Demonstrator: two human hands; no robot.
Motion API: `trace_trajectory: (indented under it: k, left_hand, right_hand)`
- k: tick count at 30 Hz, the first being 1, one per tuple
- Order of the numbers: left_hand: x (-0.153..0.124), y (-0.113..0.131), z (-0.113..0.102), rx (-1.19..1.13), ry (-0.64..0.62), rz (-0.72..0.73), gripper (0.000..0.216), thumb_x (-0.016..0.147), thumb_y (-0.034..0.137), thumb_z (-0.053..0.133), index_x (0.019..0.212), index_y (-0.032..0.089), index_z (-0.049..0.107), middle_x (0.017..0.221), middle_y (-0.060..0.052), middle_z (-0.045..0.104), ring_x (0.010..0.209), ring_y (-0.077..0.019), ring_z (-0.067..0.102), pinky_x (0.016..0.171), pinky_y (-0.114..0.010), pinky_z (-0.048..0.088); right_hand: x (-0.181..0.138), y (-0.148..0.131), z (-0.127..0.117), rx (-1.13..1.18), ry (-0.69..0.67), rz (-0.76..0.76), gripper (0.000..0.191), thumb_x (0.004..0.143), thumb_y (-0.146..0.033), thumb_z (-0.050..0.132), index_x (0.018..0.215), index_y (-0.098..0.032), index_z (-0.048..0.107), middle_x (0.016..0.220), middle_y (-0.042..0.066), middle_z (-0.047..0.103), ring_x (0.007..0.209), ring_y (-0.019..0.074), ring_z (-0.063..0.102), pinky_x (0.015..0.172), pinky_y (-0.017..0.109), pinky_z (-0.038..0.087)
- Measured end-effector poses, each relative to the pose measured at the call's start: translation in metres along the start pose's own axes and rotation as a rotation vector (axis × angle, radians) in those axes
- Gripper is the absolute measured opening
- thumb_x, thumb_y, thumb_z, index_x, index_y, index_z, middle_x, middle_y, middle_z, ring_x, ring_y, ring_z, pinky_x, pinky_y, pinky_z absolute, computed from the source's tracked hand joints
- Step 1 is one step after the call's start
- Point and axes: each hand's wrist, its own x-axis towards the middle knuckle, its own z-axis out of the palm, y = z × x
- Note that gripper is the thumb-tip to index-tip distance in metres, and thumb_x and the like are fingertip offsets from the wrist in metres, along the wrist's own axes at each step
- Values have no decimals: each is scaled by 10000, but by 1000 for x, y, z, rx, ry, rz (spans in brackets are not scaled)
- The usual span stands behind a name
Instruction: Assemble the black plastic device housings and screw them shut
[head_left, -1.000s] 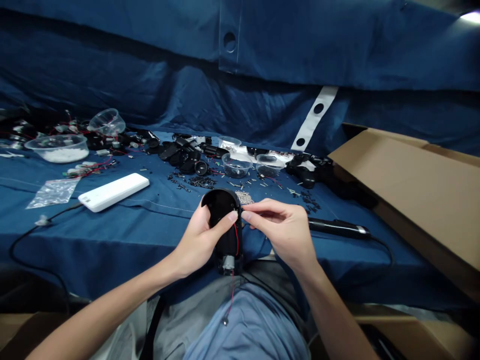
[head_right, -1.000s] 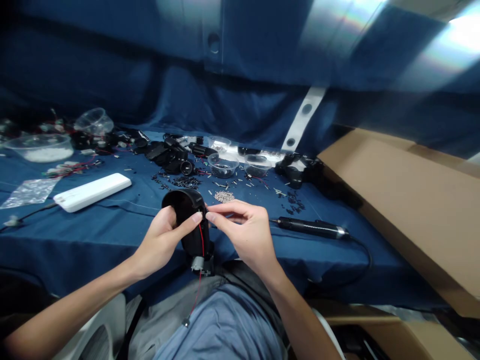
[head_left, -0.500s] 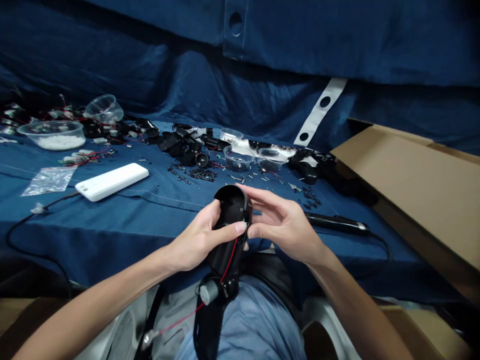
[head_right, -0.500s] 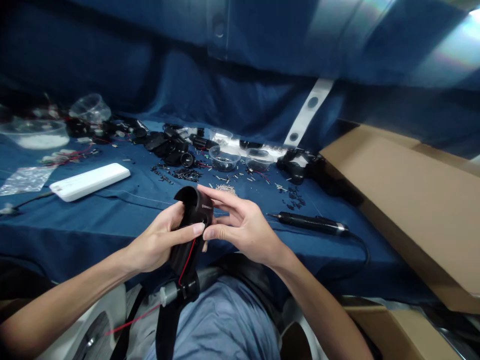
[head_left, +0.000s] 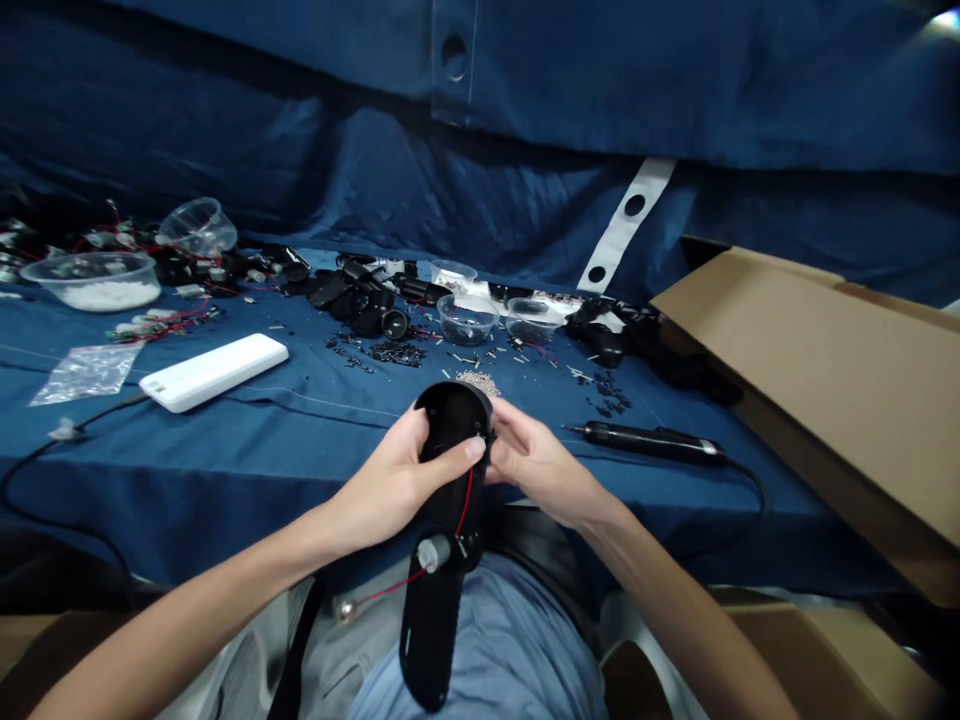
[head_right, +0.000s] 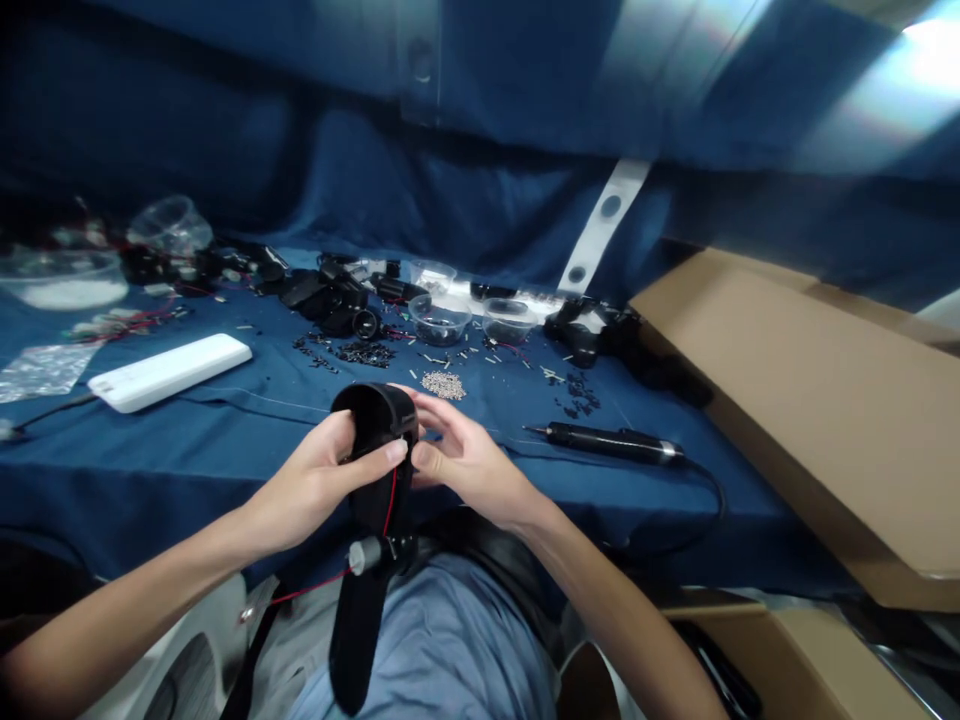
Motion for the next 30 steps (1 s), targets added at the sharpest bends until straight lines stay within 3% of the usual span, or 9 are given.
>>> trace_trajectory:
  k: [3, 5, 7, 9, 13, 16, 19, 25, 30]
  left_hand:
    - [-2, 3, -3, 301, 12, 138, 390, 951, 490, 705, 1202, 191, 696, 1287, -122, 664, 1303, -322, 558, 1166, -507, 442]
    - [-4, 6, -5, 525, 48, 252, 358, 940, 471, 728, 1198, 222, 725, 1386, -120, 612, 1421, -334, 442, 1262, -531, 329]
    - [-5, 8, -6, 596, 25, 289, 373, 929, 463, 749, 1243, 263, 727, 1439, -105, 584, 1469, -327, 379, 1288, -535, 295]
    - [-6, 9, -6, 535, -46, 262, 390, 921, 460, 767, 1271, 293, 728, 1454, -91, 592, 1466, -321, 395, 1271, -530, 333]
    - [-9, 8, 1, 404, -110, 260, 347, 870, 391, 837, 1188, 269, 771, 1373, -86, 670, 1373, -316, 531, 1228, -484, 399]
    - [-13, 6, 6, 302, -82, 283, 456, 855, 276, 839, 1295, 260, 720, 1257, -69, 728, 1174, -254, 668, 1079, -375, 525]
    - [-19, 6, 10, 267, -59, 280, 513, 813, 163, 814, 1306, 253, 699, 1168, -48, 751, 1047, -218, 711, 919, -292, 576]
    - [-25, 13, 15, 236, -17, 235, 485, 771, 152, 804, 1239, 230, 705, 1098, -40, 749, 970, -210, 719, 861, -278, 588]
    - [-27, 12, 17, 176, -66, 181, 451, 814, 193, 807, 1243, 241, 677, 1096, -34, 736, 974, -206, 719, 850, -269, 598]
  right_hand:
    - [-3, 9, 1, 52, -57, 52, 729, 894, -639, 743, 1513, -301, 558, 1421, 110, 640, 1155, 222, 693, 870, 320, 635]
    - [-7, 11, 1, 26, -37, 1, 719, 905, -647, 726, 1505, -281, 573, 1401, 107, 656, 1233, 226, 660, 992, 338, 589]
    - [-11, 12, 0, -26, -49, -59, 696, 920, -655, 703, 1482, -257, 601, 1373, 102, 678, 1284, 233, 631, 1098, 368, 527]
    - [-15, 13, -4, -89, -123, -97, 677, 917, -676, 690, 1419, -224, 652, 1292, 103, 716, 1230, 246, 654, 1102, 395, 523]
    - [-20, 12, -7, -123, -230, -87, 643, 909, -704, 672, 1303, -197, 712, 1150, 112, 757, 1070, 259, 713, 946, 393, 598]
    - [-23, 7, 0, -73, -208, -94, 669, 885, -697, 710, 1335, -202, 686, 1247, 130, 740, 1164, 286, 702, 1002, 424, 585]
    - [-25, 0, 8, -30, -212, -114, 556, 883, -627, 757, 1249, -210, 714, 1243, 119, 743, 1164, 281, 708, 1035, 432, 569]
    - [-34, 2, 19, 51, -132, -76, 532, 867, -578, 799, 1242, -206, 736, 1262, 122, 728, 1207, 282, 680, 1069, 430, 545]
    - [-44, 6, 27, 94, -73, -51, 507, 863, -562, 809, 1239, -228, 747, 1318, 120, 710, 1236, 287, 668, 1047, 418, 558]
